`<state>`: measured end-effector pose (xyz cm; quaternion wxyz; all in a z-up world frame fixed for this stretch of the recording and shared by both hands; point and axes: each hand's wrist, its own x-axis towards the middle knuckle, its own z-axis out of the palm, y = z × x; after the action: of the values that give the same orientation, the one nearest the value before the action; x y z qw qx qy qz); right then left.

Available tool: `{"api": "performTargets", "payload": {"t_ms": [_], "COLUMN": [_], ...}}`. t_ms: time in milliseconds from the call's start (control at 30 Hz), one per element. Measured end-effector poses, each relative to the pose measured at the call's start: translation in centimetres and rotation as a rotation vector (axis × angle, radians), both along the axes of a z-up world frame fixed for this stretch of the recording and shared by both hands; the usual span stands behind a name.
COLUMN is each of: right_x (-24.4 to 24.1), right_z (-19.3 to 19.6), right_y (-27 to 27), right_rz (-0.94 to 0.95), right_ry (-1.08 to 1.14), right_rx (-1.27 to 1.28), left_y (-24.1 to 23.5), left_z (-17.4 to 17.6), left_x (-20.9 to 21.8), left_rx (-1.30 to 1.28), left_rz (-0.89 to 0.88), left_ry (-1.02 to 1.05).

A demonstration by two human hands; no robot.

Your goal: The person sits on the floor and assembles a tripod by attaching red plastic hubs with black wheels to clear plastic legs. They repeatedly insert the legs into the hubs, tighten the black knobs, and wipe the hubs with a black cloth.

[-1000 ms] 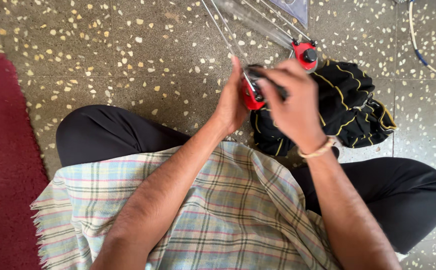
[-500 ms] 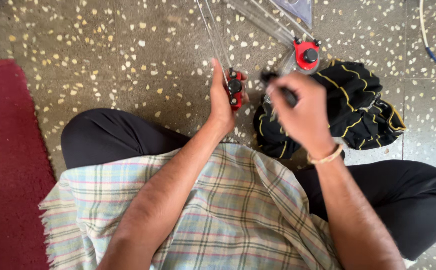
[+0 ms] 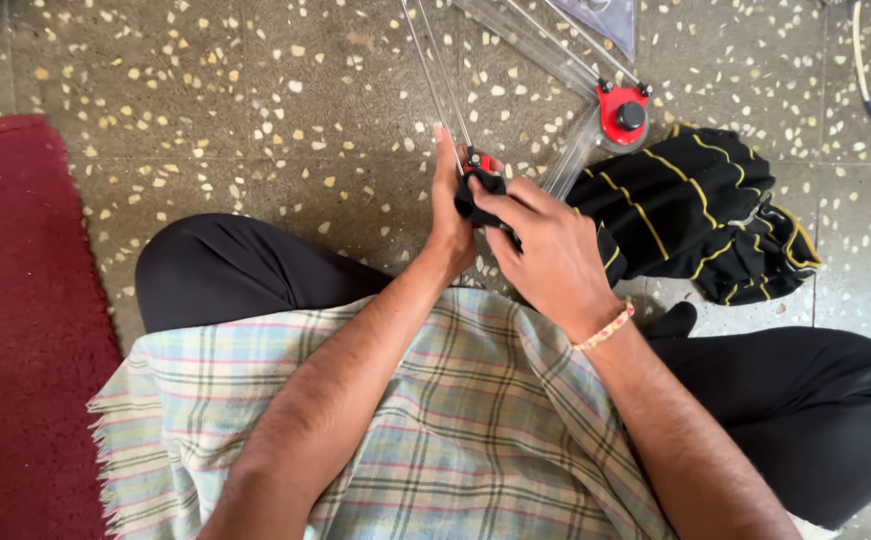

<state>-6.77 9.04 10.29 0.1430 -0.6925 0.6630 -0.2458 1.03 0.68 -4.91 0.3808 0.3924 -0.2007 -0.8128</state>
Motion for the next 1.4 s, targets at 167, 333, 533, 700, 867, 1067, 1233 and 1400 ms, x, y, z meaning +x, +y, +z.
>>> {"api": "performTargets", "payload": {"t_ms": [167, 333, 533, 700, 867, 1067, 1233, 1400], "right_x": [0.1, -1.0, -2.1, -2.1, -1.8, -2.3, -3.4, -2.7], "right_z": [-1.2, -1.5, -1.4, -2.0, -2.2, -2.4, -2.9, -4.9], "right_y": [-1.2, -1.8, -1.7, -1.4, -0.8, -0.1, -0.2, -1.6], "right_rz": [-0.039, 0.031, 0.103, 0.098, 0.107, 0.050, -0.176, -0.046], "right_ry": [-0.070, -0.120, -0.138, -0.105, -0.135, -0.167, -0.208, -0.506], "right_rx": [0.037, 0.032, 0.030, -0.055, -0.098, -0.078, -0.104, -0.149], "left_y": [0.4, 0.7, 0.3, 0.1, 0.0, -0.1, -0.7, -0.6], "left_z": [-0.5, -0.3, 0.4, 0.9, 1.6, 2.8, 3.0, 2.2], "left_x": [0.0, 0.1, 0.3, 0.3, 0.5, 0.9, 0.5, 0.4], "left_rx": [0.020, 0.016, 0.022, 0.093, 0.120, 0.106, 0.004, 0.035], "left_rz": [-0.006, -0.037, -0.043, -0.058, -0.071, -0.065, -0.010, -0.019], "left_ry": [0.049, -0.043, 0.017, 0.003, 0.064, -0.046, -0.073, 0.009]}}
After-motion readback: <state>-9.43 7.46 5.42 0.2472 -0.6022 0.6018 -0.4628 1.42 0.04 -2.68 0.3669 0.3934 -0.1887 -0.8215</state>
